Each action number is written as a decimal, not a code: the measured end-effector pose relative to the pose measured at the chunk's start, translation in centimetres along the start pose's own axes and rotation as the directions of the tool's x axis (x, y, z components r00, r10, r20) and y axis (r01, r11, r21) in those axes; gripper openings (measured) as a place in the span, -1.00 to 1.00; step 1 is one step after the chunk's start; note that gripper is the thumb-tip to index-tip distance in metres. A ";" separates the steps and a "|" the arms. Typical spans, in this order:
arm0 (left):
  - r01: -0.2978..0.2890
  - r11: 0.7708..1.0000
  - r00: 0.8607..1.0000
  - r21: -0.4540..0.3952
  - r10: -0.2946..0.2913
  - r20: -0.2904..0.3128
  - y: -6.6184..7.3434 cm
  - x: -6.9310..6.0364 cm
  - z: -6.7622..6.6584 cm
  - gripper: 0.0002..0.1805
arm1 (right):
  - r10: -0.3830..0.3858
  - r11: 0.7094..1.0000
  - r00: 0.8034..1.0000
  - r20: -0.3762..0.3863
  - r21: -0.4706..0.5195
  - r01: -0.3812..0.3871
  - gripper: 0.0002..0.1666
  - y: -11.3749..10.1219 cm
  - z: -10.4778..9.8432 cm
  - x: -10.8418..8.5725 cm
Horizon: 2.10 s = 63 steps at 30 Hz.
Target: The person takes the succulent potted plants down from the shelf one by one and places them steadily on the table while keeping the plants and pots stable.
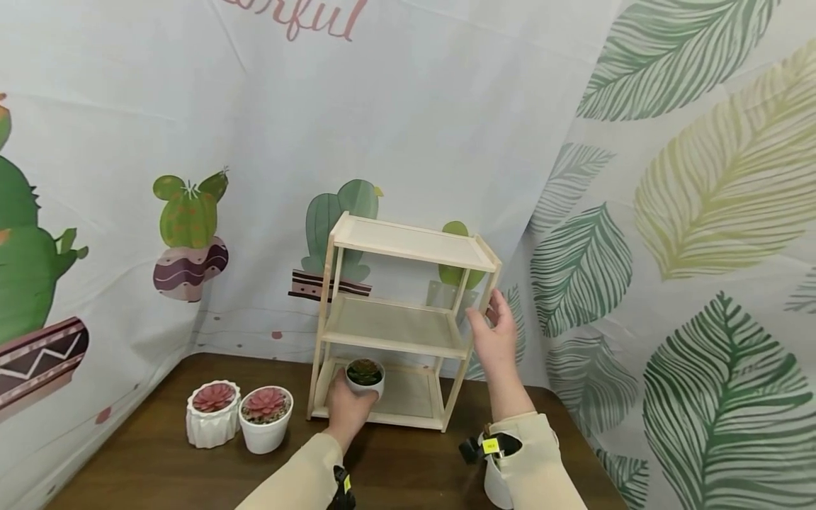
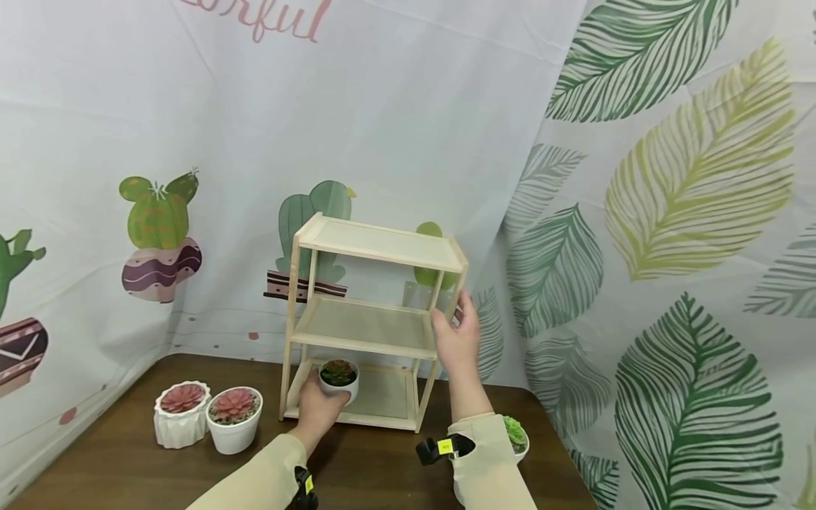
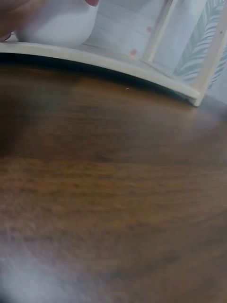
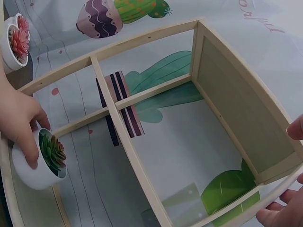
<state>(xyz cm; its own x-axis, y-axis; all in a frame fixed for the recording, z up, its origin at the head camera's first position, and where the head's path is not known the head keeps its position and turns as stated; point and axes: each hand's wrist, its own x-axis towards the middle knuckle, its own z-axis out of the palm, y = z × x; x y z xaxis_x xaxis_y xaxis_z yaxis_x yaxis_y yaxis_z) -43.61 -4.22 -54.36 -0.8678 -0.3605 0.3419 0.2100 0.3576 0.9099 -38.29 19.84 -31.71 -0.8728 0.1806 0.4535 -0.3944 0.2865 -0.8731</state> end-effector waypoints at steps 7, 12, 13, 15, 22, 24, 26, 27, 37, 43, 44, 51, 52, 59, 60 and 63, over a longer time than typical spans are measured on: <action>-0.023 1.000 1.000 0.011 0.023 -0.010 -0.6 0.5 0.6 -0.09 | -0.012 1.000 1.000 -0.023 0.025 0.013 -0.08 -0.1 0.3 0.0; -0.005 0.999 1.000 0.044 0.005 0.001 -0.4 0.6 0.6 0.01 | -0.010 0.999 1.000 -0.017 0.035 0.011 -0.06 -0.2 0.5 0.2; 0.001 0.999 1.000 0.050 -0.002 0.007 -0.4 0.6 0.6 0.04 | -0.008 0.999 1.000 -0.016 0.034 0.009 -0.06 -0.2 0.5 0.3; 0.013 0.998 1.000 0.059 -0.014 0.015 -0.3 0.6 0.6 0.07 | -0.003 1.000 1.000 -0.015 0.027 0.004 -0.05 -0.2 0.5 0.3; 0.009 0.998 1.000 0.068 -0.010 0.009 -0.4 0.7 0.5 0.09 | -0.015 1.000 1.000 0.003 0.009 0.015 -0.07 -0.1 0.4 0.2; 0.000 0.997 1.000 0.073 0.000 0.005 -0.5 0.8 0.5 0.06 | -0.020 1.000 1.000 0.006 0.006 0.020 -0.07 -0.1 0.4 0.2; -0.007 0.997 1.000 0.077 0.007 0.001 -0.5 0.8 0.5 0.03 | -0.023 1.000 1.000 0.006 0.004 0.023 -0.07 -0.1 0.4 0.2; -0.008 0.997 1.000 0.079 0.008 0.003 -0.5 0.8 0.4 0.02 | -0.021 1.000 1.000 0.008 0.002 0.021 -0.06 -0.1 0.4 0.2; -0.032 0.998 0.999 0.055 0.032 0.001 -0.3 0.9 0.2 -0.02 | -0.016 1.000 1.000 0.019 -0.009 0.016 -0.07 -0.5 0.2 0.1; -0.073 0.995 0.997 0.063 0.072 0.021 0.3 1.4 0.0 -0.01 | -0.005 1.000 1.000 0.029 -0.019 0.005 -0.05 -0.3 0.1 0.1; -0.083 0.994 0.996 0.066 0.082 0.025 0.4 1.5 0.0 -0.01 | -0.001 1.000 1.000 0.028 -0.022 0.002 -0.04 -0.3 0.1 0.1; -0.162 0.986 0.986 0.043 0.160 0.040 1.9 2.0 -1.2 -0.01 | 0.007 1.000 1.000 0.029 -0.020 -0.006 -0.04 -0.4 0.2 0.0; -0.159 0.986 0.986 0.043 0.157 0.050 2.2 2.1 -1.5 0.00 | 0.006 1.000 1.000 0.030 -0.016 -0.005 -0.05 -0.4 0.2 0.1; -0.119 0.991 0.983 0.058 0.110 0.144 4.4 1.4 -3.5 0.04 | -0.010 1.000 1.000 0.019 -0.013 0.011 -0.08 -0.3 0.2 0.1; -0.117 0.991 0.982 0.059 0.106 0.157 4.7 1.2 -3.8 0.04 | -0.013 1.000 1.000 0.021 -0.011 0.013 -0.08 -0.3 0.2 0.1; -0.119 0.991 0.976 0.054 0.107 0.192 5.7 0.4 -5.0 0.04 | -0.012 1.000 1.000 0.025 -0.009 0.013 -0.08 -0.4 0.3 0.0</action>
<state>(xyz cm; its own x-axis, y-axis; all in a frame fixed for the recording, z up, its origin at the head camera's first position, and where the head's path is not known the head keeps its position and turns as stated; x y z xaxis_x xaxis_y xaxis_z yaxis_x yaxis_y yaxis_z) -40.52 -6.61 -47.93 -0.9107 -0.1481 0.3857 0.2872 0.4442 0.8486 -38.26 19.45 -31.41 -0.8748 0.1531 0.4596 -0.4028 0.2973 -0.8657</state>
